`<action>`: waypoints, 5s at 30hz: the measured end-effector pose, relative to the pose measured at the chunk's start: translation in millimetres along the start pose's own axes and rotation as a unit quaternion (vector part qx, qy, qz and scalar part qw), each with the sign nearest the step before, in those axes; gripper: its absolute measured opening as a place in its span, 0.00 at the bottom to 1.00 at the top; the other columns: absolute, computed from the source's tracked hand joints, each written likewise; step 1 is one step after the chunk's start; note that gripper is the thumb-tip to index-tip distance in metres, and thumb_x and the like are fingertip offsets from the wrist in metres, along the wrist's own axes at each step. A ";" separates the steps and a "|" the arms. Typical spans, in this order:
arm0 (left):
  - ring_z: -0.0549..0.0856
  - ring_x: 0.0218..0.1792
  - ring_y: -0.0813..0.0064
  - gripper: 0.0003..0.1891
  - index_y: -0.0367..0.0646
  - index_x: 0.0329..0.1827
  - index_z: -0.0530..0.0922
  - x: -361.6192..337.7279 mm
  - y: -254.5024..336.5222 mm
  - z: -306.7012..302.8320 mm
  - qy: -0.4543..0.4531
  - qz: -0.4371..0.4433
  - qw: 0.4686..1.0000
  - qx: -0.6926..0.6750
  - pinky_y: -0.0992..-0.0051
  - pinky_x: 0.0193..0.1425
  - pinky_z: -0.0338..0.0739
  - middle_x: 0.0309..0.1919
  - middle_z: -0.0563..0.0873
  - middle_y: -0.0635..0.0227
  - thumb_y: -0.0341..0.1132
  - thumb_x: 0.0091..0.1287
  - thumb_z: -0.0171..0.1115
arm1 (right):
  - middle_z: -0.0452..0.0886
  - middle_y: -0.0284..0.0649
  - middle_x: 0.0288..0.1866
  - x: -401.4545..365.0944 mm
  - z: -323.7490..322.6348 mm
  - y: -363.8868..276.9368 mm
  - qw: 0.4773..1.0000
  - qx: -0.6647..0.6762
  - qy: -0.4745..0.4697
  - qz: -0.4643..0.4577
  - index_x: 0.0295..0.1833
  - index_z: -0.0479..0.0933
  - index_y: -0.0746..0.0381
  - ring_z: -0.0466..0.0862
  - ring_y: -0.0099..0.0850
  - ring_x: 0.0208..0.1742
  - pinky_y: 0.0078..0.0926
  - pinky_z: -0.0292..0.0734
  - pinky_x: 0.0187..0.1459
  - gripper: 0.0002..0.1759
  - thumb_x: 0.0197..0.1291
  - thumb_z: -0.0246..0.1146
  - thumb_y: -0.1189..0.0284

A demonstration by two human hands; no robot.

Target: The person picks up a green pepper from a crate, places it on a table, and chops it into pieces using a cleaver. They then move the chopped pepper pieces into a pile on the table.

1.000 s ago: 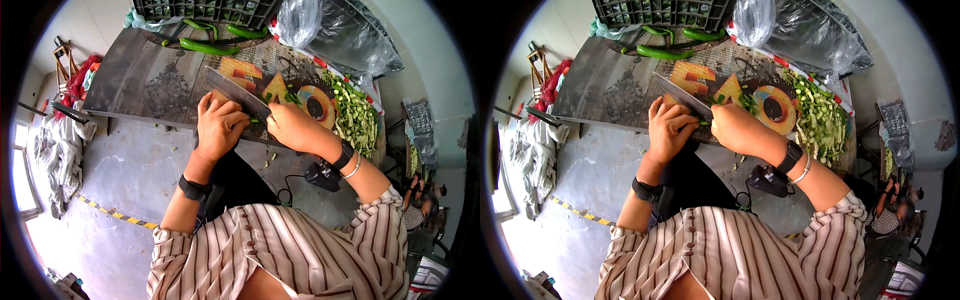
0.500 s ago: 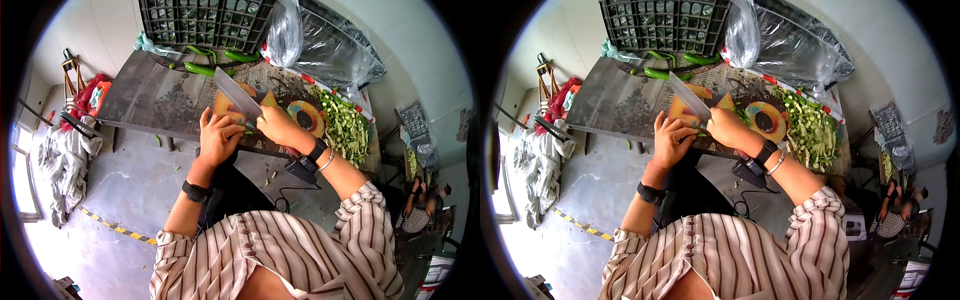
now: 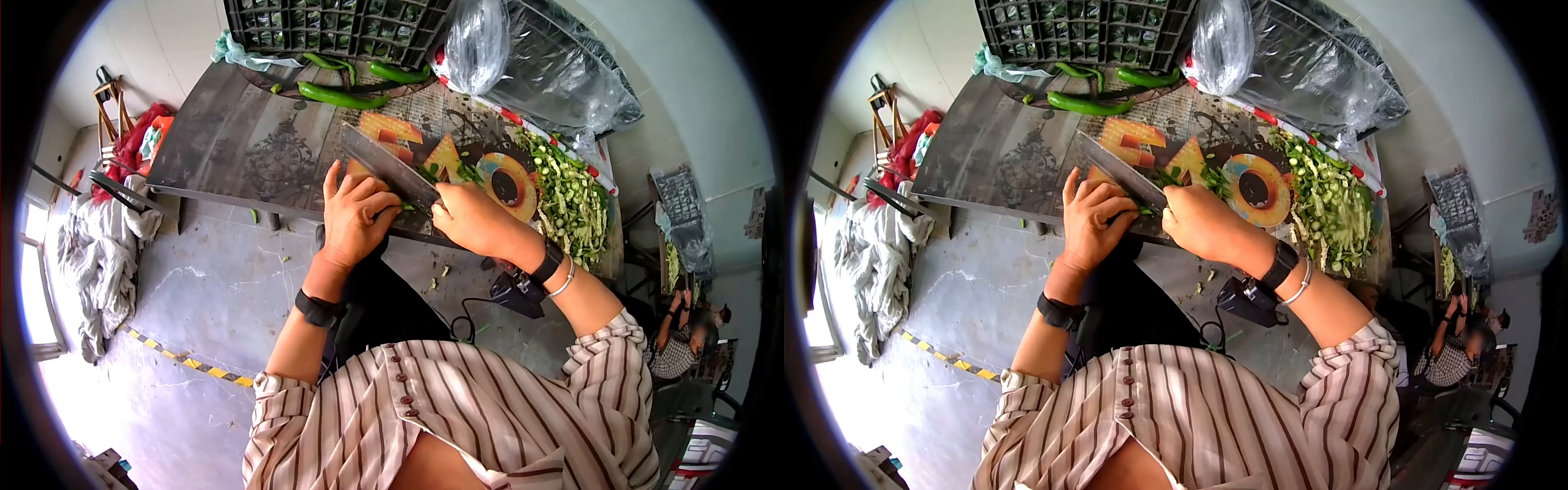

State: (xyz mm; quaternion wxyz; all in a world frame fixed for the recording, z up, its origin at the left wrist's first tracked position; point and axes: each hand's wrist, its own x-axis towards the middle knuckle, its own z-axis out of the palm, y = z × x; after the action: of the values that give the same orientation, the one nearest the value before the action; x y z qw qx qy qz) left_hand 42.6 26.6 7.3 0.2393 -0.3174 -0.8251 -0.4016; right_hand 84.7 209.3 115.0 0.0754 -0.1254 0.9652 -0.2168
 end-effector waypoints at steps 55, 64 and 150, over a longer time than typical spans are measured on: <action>0.80 0.47 0.67 0.11 0.47 0.37 0.83 -4.8 -7.3 -6.2 0.007 0.000 0.998 -0.055 0.51 0.74 0.55 0.36 0.82 0.72 0.30 0.50 0.73 | 0.79 0.63 0.32 32.2 20.5 2.7 0.997 0.041 0.017 0.071 0.37 0.74 0.73 0.81 0.59 0.38 0.49 0.77 0.41 0.14 0.60 0.55 0.69; 0.80 0.47 0.72 0.07 0.50 0.34 0.84 -3.8 -5.4 -4.6 -0.008 0.010 0.999 -0.050 0.54 0.74 0.55 0.35 0.82 0.76 0.30 0.52 0.71 | 0.79 0.63 0.31 29.1 16.7 -1.9 0.997 0.058 0.023 0.053 0.36 0.73 0.74 0.81 0.59 0.36 0.48 0.76 0.39 0.15 0.60 0.55 0.69; 0.79 0.48 0.70 0.08 0.49 0.34 0.85 -11.7 -4.8 -6.2 0.031 -0.009 0.999 -0.011 0.57 0.72 0.58 0.35 0.81 0.73 0.31 0.51 0.72 | 0.77 0.65 0.30 14.7 0.5 -14.6 0.999 0.029 -0.020 -0.009 0.34 0.73 0.75 0.80 0.61 0.38 0.49 0.77 0.40 0.12 0.57 0.55 0.73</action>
State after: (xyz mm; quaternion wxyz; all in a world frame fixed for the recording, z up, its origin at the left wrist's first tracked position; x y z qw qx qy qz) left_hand 48.1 15.4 0.7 0.2577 -0.2998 -0.8156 -0.4225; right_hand 73.8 192.3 119.6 0.0967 -0.1364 0.9557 -0.2423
